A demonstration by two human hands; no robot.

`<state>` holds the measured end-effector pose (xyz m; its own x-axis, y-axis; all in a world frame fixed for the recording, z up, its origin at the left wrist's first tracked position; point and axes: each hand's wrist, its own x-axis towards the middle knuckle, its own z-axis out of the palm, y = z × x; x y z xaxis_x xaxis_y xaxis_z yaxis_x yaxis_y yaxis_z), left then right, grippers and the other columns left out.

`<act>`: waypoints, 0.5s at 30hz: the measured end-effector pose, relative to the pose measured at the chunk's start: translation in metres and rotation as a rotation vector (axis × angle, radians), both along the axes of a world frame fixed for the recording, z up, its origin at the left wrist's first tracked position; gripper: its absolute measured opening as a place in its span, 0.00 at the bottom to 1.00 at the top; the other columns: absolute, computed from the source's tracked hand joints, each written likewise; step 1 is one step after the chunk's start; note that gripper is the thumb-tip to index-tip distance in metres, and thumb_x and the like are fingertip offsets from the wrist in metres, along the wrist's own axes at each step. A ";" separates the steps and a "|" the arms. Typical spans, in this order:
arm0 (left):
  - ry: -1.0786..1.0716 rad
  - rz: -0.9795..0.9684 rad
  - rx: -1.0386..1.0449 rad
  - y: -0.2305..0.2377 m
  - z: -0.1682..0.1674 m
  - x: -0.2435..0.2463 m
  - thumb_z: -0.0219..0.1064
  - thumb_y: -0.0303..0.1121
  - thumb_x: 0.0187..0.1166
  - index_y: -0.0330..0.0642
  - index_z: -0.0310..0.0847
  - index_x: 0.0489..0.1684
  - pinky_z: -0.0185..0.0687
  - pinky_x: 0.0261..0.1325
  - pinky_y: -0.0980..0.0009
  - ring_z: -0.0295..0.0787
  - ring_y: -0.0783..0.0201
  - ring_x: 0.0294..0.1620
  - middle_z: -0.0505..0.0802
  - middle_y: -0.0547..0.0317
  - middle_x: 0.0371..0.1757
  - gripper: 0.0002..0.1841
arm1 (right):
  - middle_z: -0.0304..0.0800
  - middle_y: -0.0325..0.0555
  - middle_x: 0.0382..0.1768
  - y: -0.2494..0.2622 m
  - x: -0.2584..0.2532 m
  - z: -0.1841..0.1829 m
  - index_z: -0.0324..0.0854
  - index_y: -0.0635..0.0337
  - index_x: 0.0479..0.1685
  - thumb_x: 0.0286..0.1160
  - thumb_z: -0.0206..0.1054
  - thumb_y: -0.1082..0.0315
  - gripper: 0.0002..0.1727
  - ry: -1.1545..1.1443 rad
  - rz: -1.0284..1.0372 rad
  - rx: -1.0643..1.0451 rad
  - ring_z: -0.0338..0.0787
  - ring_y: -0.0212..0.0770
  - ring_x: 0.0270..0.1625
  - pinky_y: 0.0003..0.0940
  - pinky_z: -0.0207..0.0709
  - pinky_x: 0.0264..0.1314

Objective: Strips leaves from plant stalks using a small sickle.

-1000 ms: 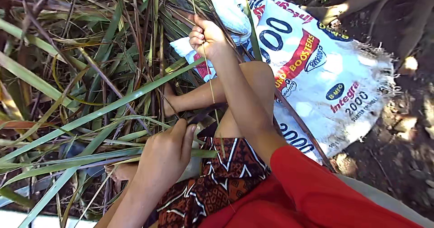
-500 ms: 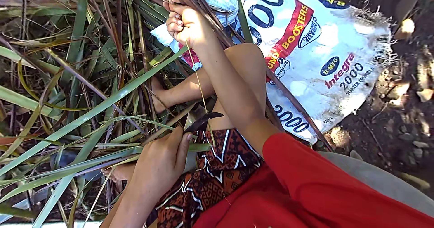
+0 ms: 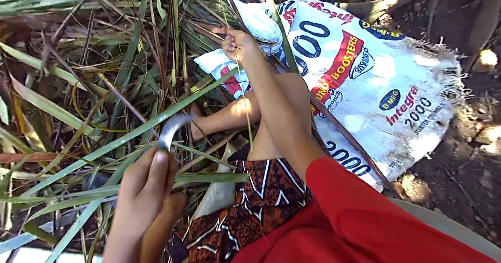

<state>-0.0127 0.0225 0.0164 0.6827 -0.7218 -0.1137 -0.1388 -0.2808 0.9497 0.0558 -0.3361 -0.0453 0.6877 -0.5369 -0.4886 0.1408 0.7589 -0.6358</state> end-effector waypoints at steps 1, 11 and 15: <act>0.085 0.078 -0.008 -0.015 -0.003 -0.009 0.53 0.52 0.88 0.59 0.73 0.32 0.65 0.14 0.85 0.65 0.84 0.11 0.73 0.82 0.14 0.15 | 0.58 0.28 0.12 0.011 0.000 0.005 0.72 0.60 0.44 0.93 0.47 0.68 0.11 -0.010 0.025 0.001 0.56 0.22 0.08 0.14 0.57 0.11; 0.586 0.051 0.096 -0.070 -0.034 -0.036 0.66 0.25 0.82 0.40 0.79 0.46 0.67 0.14 0.82 0.66 0.77 0.08 0.74 0.67 0.13 0.03 | 0.60 0.30 0.18 0.078 -0.011 0.048 0.69 0.57 0.54 0.97 0.41 0.63 0.13 -0.150 0.016 -0.137 0.58 0.23 0.10 0.14 0.59 0.13; 0.576 0.288 -0.028 -0.070 -0.031 -0.029 0.64 0.24 0.83 0.40 0.76 0.43 0.69 0.14 0.83 0.67 0.77 0.08 0.76 0.65 0.13 0.02 | 0.70 0.31 0.20 0.111 -0.029 0.052 0.71 0.58 0.57 0.98 0.34 0.59 0.20 -0.136 0.215 -0.257 0.68 0.25 0.14 0.17 0.66 0.17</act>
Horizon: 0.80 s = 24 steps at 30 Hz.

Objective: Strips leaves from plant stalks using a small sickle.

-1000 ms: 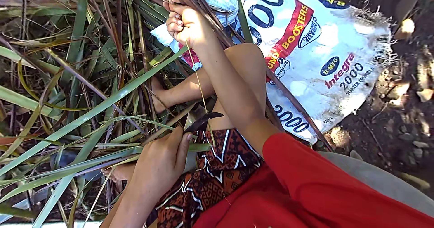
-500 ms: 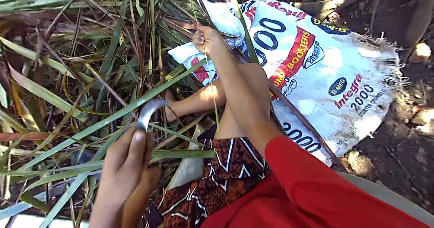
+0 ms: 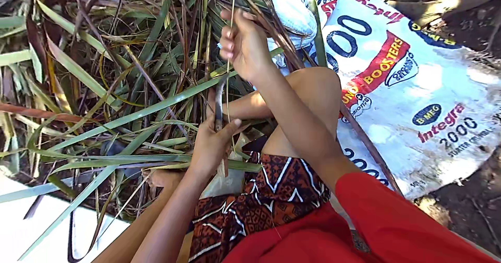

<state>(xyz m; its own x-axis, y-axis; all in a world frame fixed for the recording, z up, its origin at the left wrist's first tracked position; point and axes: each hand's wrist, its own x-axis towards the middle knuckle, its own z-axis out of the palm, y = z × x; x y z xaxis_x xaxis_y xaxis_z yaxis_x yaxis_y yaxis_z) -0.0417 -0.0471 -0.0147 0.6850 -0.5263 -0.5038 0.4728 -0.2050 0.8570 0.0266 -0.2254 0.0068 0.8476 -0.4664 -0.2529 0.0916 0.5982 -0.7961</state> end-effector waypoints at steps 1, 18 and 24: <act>-0.035 0.065 -0.008 0.000 0.001 0.003 0.65 0.24 0.83 0.40 0.76 0.46 0.69 0.13 0.82 0.67 0.77 0.08 0.77 0.65 0.14 0.03 | 0.71 0.30 0.22 0.012 -0.010 -0.005 0.71 0.57 0.60 0.98 0.31 0.57 0.22 0.000 0.121 -0.020 0.69 0.25 0.16 0.18 0.68 0.19; -0.952 -0.481 0.130 0.012 -0.008 -0.006 0.44 0.47 0.94 0.43 0.76 0.29 0.62 0.20 0.82 0.66 0.80 0.15 0.69 0.70 0.14 0.24 | 0.70 0.30 0.18 0.002 -0.037 -0.024 0.72 0.62 0.50 0.93 0.41 0.66 0.14 -0.270 0.301 0.949 0.66 0.18 0.11 0.08 0.62 0.14; -1.121 -0.518 0.238 0.000 -0.011 -0.015 0.45 0.46 0.94 0.43 0.74 0.26 0.61 0.16 0.77 0.67 0.73 0.12 0.69 0.66 0.12 0.24 | 0.62 0.29 0.13 -0.005 -0.025 0.005 0.70 0.62 0.40 0.91 0.45 0.67 0.13 -0.122 0.102 1.178 0.56 0.17 0.07 0.06 0.53 0.09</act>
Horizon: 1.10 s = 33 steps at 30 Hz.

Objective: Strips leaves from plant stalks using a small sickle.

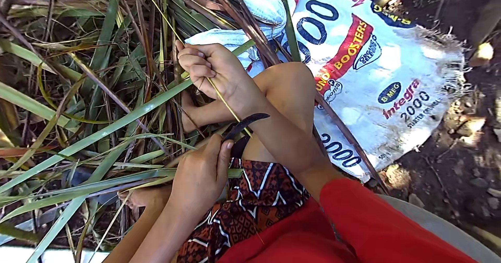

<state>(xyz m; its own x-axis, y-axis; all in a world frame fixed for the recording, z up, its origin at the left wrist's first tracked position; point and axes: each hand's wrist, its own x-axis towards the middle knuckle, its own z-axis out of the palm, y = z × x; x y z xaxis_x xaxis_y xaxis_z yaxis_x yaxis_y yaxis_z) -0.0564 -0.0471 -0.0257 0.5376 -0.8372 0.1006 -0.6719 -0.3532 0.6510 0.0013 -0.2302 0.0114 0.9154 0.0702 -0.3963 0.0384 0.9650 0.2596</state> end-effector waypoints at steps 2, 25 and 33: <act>-0.042 0.009 -0.010 -0.002 -0.002 -0.003 0.45 0.46 0.94 0.42 0.75 0.26 0.61 0.16 0.76 0.67 0.71 0.11 0.69 0.65 0.11 0.25 | 0.61 0.29 0.12 -0.004 0.003 -0.001 0.70 0.61 0.39 0.91 0.45 0.68 0.12 0.002 0.010 -0.069 0.55 0.17 0.07 0.07 0.53 0.09; 0.937 0.544 -0.334 -0.016 0.037 0.012 0.66 0.25 0.79 0.44 0.83 0.40 0.72 0.12 0.82 0.73 0.75 0.08 0.86 0.63 0.19 0.03 | 0.64 0.32 0.21 0.041 -0.029 0.005 0.76 0.68 0.64 0.93 0.39 0.73 0.19 -0.008 0.214 -1.215 0.61 0.22 0.14 0.15 0.60 0.16; 0.268 0.137 -0.177 0.003 0.014 0.013 0.44 0.49 0.95 0.48 0.73 0.32 0.62 0.18 0.85 0.65 0.83 0.14 0.69 0.75 0.16 0.21 | 0.58 0.27 0.10 0.030 -0.019 0.008 0.73 0.61 0.47 0.95 0.40 0.65 0.16 0.019 0.263 -0.408 0.55 0.20 0.06 0.11 0.53 0.08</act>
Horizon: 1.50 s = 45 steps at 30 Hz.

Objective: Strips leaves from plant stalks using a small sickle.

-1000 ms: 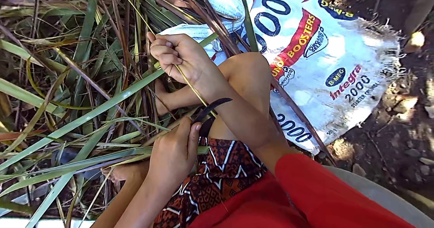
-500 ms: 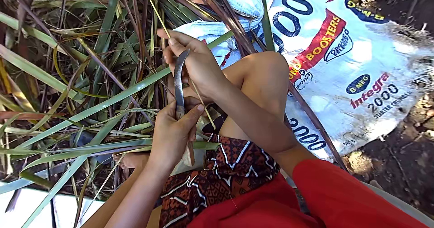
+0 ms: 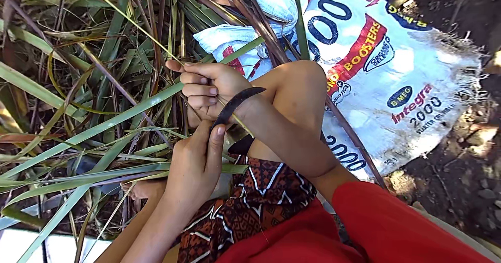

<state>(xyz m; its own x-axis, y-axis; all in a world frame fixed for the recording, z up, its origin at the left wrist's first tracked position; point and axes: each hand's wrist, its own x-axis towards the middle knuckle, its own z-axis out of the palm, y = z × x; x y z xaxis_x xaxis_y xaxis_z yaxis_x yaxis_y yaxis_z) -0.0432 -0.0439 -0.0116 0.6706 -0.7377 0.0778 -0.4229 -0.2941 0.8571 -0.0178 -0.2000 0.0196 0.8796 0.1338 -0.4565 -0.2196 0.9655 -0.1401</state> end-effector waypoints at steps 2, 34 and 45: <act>-0.090 0.021 0.087 -0.001 0.002 -0.002 0.46 0.46 0.94 0.46 0.73 0.30 0.59 0.17 0.85 0.63 0.84 0.13 0.67 0.74 0.14 0.21 | 0.58 0.27 0.10 0.001 -0.001 0.003 0.74 0.61 0.47 0.94 0.41 0.66 0.16 0.020 0.001 0.043 0.55 0.20 0.06 0.11 0.54 0.08; -0.144 0.098 0.047 -0.001 0.013 -0.006 0.43 0.47 0.95 0.46 0.71 0.31 0.60 0.17 0.86 0.63 0.84 0.14 0.69 0.74 0.16 0.22 | 0.92 0.52 0.44 -0.004 0.000 0.009 0.77 0.68 0.60 0.94 0.41 0.65 0.20 -0.368 -0.171 0.299 0.95 0.37 0.42 0.24 0.88 0.50; -0.011 0.175 0.058 -0.002 0.019 -0.007 0.42 0.45 0.95 0.47 0.72 0.41 0.70 0.17 0.84 0.70 0.83 0.13 0.74 0.75 0.17 0.18 | 0.92 0.50 0.35 -0.004 0.001 0.004 0.78 0.69 0.56 0.91 0.44 0.67 0.18 -0.413 -0.123 0.358 0.94 0.35 0.32 0.22 0.88 0.41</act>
